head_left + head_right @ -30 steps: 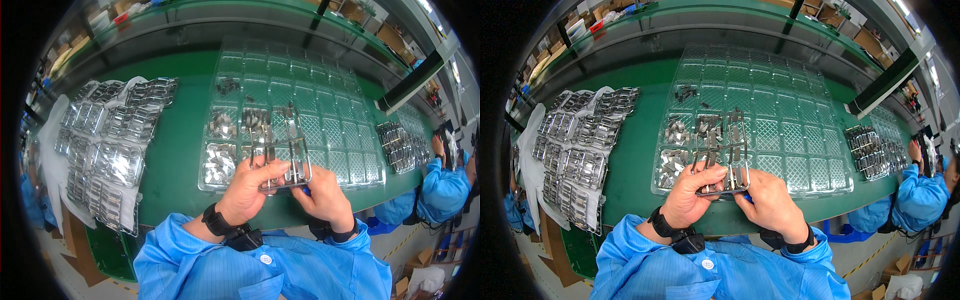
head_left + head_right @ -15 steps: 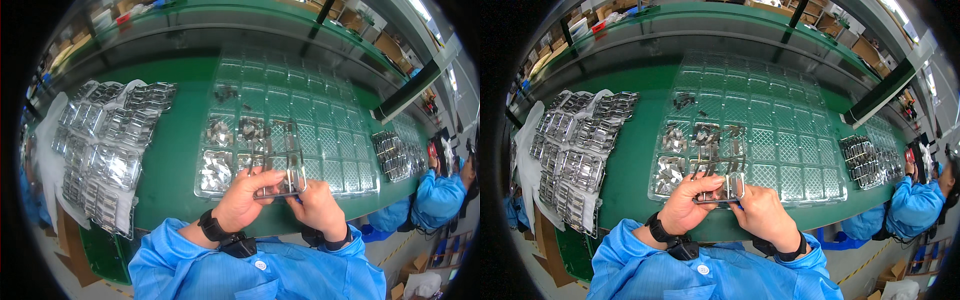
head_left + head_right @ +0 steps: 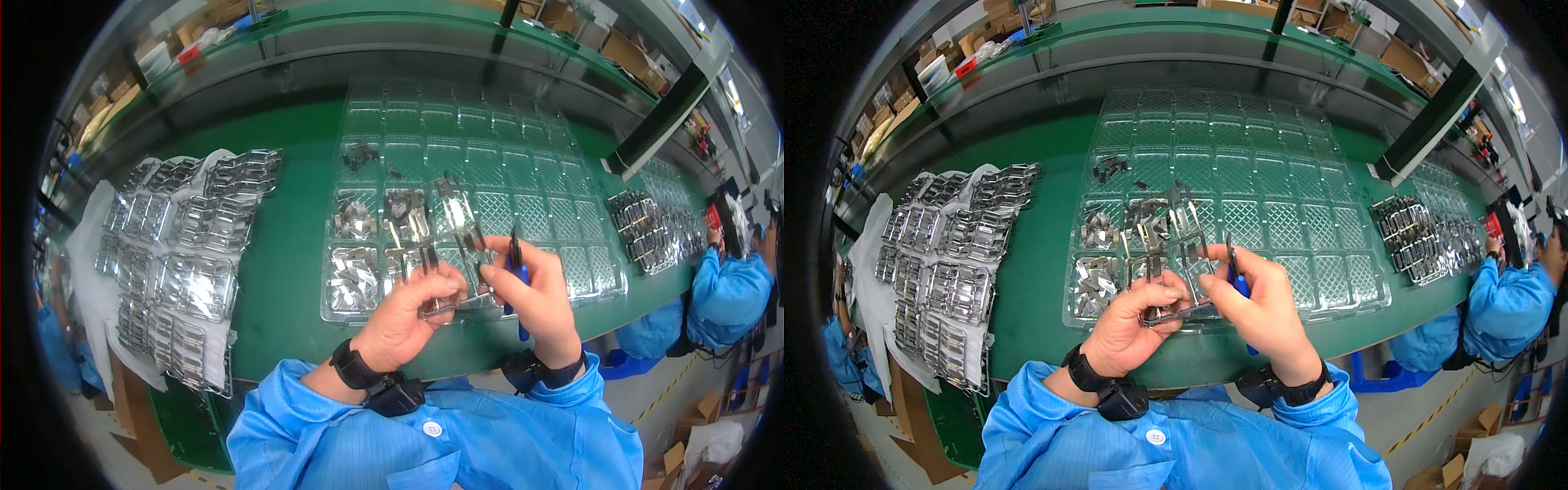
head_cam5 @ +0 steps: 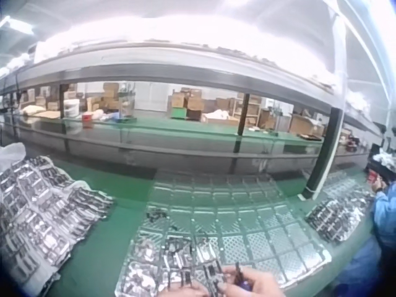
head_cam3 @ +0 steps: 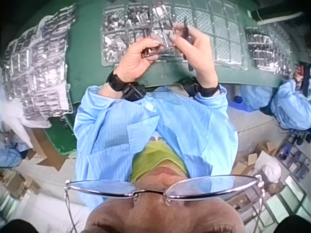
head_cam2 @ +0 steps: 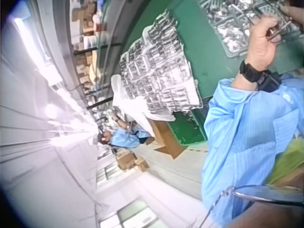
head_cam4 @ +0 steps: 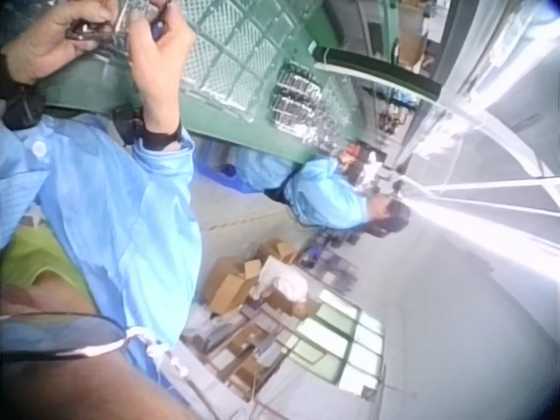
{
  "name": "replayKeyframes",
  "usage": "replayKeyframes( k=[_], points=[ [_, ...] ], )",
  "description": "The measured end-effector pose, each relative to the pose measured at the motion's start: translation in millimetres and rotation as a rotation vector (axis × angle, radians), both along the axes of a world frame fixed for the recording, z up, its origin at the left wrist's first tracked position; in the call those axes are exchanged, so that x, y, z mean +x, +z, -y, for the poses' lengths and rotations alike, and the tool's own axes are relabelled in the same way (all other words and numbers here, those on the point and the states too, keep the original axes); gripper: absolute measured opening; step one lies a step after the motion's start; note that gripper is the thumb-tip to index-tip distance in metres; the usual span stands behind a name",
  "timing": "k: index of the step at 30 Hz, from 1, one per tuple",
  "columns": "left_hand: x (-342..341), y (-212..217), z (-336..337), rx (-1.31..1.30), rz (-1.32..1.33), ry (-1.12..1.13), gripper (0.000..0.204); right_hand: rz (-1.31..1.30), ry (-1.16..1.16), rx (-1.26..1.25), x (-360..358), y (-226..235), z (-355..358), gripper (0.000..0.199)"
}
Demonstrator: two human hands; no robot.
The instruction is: Using pliers to remove small metal components from a larger frame/sprue in a manufacturing environment.
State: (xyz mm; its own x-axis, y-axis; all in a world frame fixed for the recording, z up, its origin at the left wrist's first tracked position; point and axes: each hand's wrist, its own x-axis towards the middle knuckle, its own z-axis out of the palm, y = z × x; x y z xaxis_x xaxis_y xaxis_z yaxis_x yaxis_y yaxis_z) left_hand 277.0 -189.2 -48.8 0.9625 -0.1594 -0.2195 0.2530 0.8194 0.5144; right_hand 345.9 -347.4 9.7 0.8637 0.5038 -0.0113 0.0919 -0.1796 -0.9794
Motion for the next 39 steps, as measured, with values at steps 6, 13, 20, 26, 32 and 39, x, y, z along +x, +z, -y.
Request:
replayKeyframes(
  k=[6,13,20,26,32,39],
  points=[
    [-0.5,13.1,2.0,-0.107,-0.046,0.031,0.030,0.045,-0.020,0.047,0.4,-2.0,-1.3,0.027],
    [4.6,2.8,-3.2,-0.124,-0.011,0.052,0.048,0.098,-0.057,0.185,10.8,0.5,22.1,0.021],
    [5.6,9.0,-20.7,0.002,-0.093,0.139,0.038,0.057,0.407,0.056,50.1,47.5,68.5,0.017],
    [0.5,37.4,-0.2,0.676,0.352,-0.236,0.029,-0.001,0.832,-0.164,62.0,52.7,41.6,0.017],
    [-1.5,40.6,3.1,0.559,0.254,-0.093,0.020,-0.197,0.245,0.094,56.0,36.7,26.3,0.029],
    [2.9,31.7,13.2,0.559,0.192,0.202,0.019,-0.089,0.048,0.152,21.3,5.2,25.9,0.019]
  ],
)
